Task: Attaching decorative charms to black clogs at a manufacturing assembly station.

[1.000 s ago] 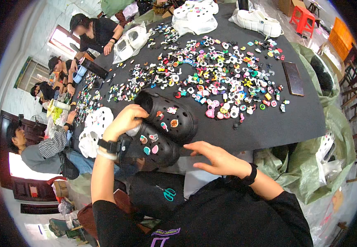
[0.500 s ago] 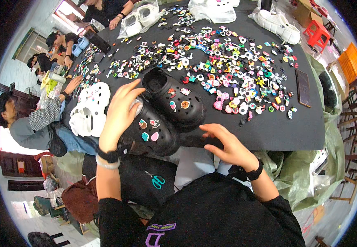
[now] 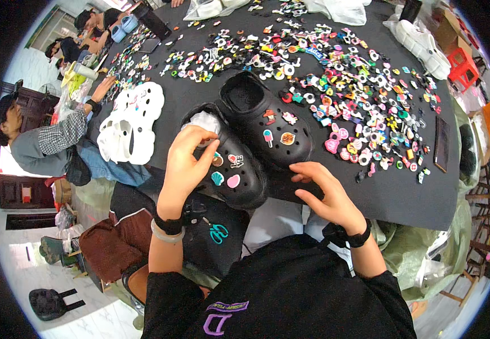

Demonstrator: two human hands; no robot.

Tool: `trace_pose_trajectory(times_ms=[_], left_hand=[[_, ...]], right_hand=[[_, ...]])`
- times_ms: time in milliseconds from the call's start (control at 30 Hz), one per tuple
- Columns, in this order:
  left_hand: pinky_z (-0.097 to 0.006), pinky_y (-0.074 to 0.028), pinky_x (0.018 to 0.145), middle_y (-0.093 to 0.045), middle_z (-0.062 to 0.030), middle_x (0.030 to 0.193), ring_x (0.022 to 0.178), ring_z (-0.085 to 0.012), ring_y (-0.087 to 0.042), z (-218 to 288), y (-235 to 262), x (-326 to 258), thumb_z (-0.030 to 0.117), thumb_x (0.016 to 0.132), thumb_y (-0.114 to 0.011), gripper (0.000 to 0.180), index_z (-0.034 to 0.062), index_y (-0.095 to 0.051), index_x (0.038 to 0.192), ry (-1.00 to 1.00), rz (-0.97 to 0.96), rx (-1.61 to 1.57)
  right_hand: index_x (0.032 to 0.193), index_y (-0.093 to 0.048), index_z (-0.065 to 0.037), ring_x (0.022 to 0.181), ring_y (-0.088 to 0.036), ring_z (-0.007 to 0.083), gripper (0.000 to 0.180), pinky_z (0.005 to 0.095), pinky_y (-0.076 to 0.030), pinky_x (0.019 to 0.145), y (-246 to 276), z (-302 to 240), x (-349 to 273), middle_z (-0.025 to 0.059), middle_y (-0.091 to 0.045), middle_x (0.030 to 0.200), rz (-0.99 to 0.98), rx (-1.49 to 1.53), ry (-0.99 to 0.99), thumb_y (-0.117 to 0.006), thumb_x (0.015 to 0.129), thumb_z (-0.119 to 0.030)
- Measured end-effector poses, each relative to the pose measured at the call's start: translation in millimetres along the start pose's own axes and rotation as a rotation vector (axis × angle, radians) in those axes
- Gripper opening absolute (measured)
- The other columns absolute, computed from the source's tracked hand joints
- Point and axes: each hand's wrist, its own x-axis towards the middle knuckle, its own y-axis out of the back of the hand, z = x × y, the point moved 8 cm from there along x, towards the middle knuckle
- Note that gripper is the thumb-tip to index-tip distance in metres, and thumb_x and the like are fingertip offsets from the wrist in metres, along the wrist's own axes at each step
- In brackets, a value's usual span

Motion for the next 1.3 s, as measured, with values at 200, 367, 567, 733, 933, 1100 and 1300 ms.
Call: trace_pose_trajectory(times_ms=[200,367,567,733,933,1100,1300], left_hand=[[-0.029,-0.048,0.072,-0.066,-0.0099,0.086,0.077,-0.0182,-0.062,-25.5,-9.8,14.3,0.009,0.084,-0.068,0.015,-0.0032,-0.065,0.092,0.143,-0.317,0.017],[-0.028,-0.049,0.071,-0.066,-0.0080,0.086,0.074,-0.0123,-0.059,-37.7,-21.5,29.7,0.023,0.084,-0.071,0.030,-0.0013,-0.064,0.099,0.243,-0.411,0.038],[-0.029,-0.047,0.063,-0.062,-0.0074,0.072,0.063,-0.0130,-0.057,-52.9,-23.9,32.6,0.033,0.084,-0.071,0.036,-0.0020,-0.065,0.089,0.244,-0.349,0.033],[-0.027,-0.048,0.073,-0.065,-0.0065,0.086,0.077,-0.0128,-0.059,-44.4,-16.6,17.5,0.017,0.086,-0.069,0.021,-0.0006,-0.065,0.095,0.212,-0.236,0.008],[-0.027,-0.049,0.075,-0.064,-0.0056,0.089,0.082,-0.0128,-0.061,-13.8,8.3,5.4,0.010,0.080,-0.074,0.021,0.0009,-0.066,0.098,0.109,-0.096,-0.035],[-0.025,-0.049,0.063,-0.065,-0.0052,0.078,0.067,-0.0110,-0.062,-44.8,-29.1,6.7,0.014,0.084,-0.072,0.021,-0.0026,-0.064,0.095,0.254,-0.414,-0.027],[-0.025,-0.050,0.067,-0.069,-0.0007,0.085,0.072,-0.0075,-0.061,-63.7,-62.1,16.4,0.023,0.089,-0.067,0.024,0.0005,-0.069,0.099,0.418,-1.021,-0.168]], right_hand=[[0.123,-0.055,-0.003,0.093,-0.061,0.0187,0.038,0.0300,-0.049,0.084,2.1,24.1,7.3,0.0108,-0.058,0.109,0.022,0.152,-0.121,-0.061,0.085,0.000],[0.111,-0.063,-0.002,0.088,-0.060,0.0163,0.025,0.0280,-0.048,0.079,2.2,59.2,-5.0,0.0081,-0.063,0.097,0.163,0.350,-0.276,-0.062,0.085,-0.001],[0.103,-0.065,-0.003,0.087,-0.061,0.0197,0.021,0.0298,-0.049,0.077,1.2,31.9,4.5,0.0095,-0.063,0.098,0.153,-0.028,0.019,-0.065,0.081,0.000],[0.102,-0.065,-0.003,0.087,-0.061,0.0205,0.021,0.0299,-0.049,0.075,0.3,33.2,2.4,0.0100,-0.063,0.098,0.161,0.016,0.023,-0.065,0.081,0.000],[0.102,-0.066,-0.004,0.086,-0.060,0.0185,0.021,0.0288,-0.049,0.073,-0.7,30.4,0.9,0.0097,-0.061,0.101,0.147,-0.026,0.104,-0.065,0.082,0.000],[0.102,-0.066,-0.005,0.088,-0.059,0.0177,0.021,0.0285,-0.049,0.074,0.8,33.9,-2.4,0.0093,-0.060,0.102,0.158,0.001,0.078,-0.065,0.082,0.001],[0.103,-0.066,-0.005,0.090,-0.060,0.0191,0.021,0.0276,-0.050,0.074,2.3,24.7,0.9,0.0103,-0.060,0.103,0.152,0.001,0.137,-0.065,0.083,0.000]])
